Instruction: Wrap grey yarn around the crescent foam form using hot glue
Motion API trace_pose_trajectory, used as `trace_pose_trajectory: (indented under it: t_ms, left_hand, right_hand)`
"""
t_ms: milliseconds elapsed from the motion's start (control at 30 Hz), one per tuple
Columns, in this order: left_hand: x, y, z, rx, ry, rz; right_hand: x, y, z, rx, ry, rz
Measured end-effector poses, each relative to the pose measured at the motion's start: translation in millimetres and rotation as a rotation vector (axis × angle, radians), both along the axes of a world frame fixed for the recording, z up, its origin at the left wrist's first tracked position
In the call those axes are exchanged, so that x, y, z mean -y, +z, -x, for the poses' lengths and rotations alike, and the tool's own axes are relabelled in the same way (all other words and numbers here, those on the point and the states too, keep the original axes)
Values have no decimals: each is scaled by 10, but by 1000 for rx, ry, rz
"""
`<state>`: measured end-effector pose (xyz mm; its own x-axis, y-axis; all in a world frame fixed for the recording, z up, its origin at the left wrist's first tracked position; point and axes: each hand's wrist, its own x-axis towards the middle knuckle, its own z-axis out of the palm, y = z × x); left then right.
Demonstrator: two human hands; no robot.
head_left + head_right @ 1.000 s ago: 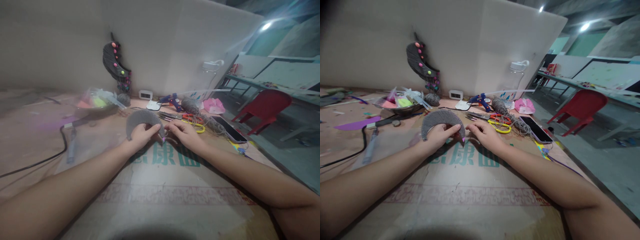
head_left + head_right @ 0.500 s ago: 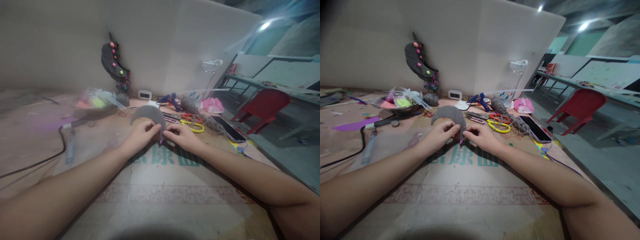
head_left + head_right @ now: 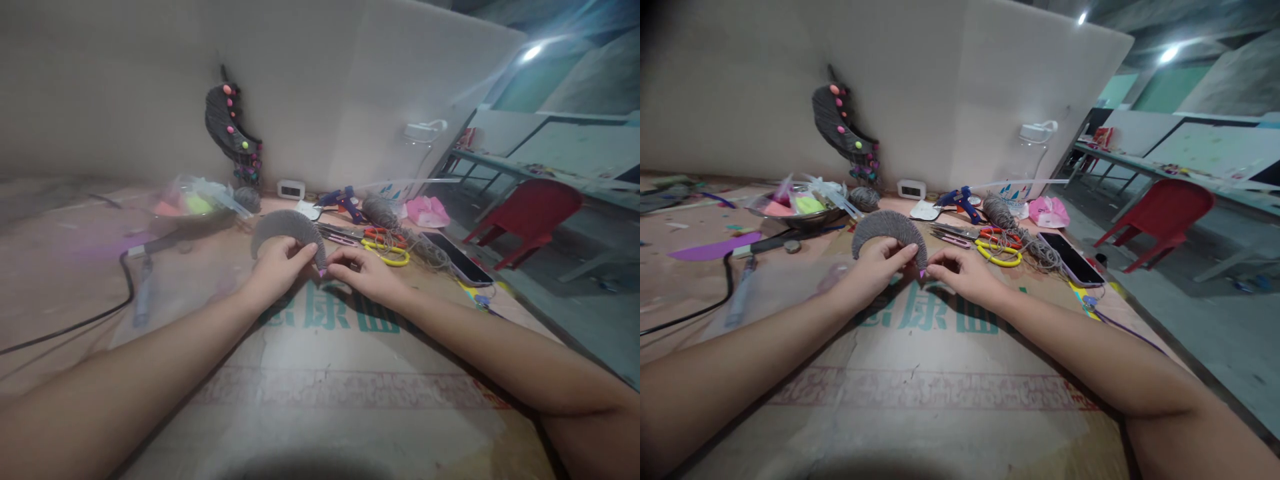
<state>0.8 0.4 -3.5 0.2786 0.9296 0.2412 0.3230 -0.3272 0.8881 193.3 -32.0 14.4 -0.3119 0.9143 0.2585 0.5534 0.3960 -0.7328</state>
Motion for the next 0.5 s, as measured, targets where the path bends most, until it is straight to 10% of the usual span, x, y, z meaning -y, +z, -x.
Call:
trace_pose_trajectory:
  t_ms: [500]
  left_hand:
    - [20, 3, -17, 11, -124, 10]
  right_hand:
    - [-44, -47, -40, -89, -82, -47]
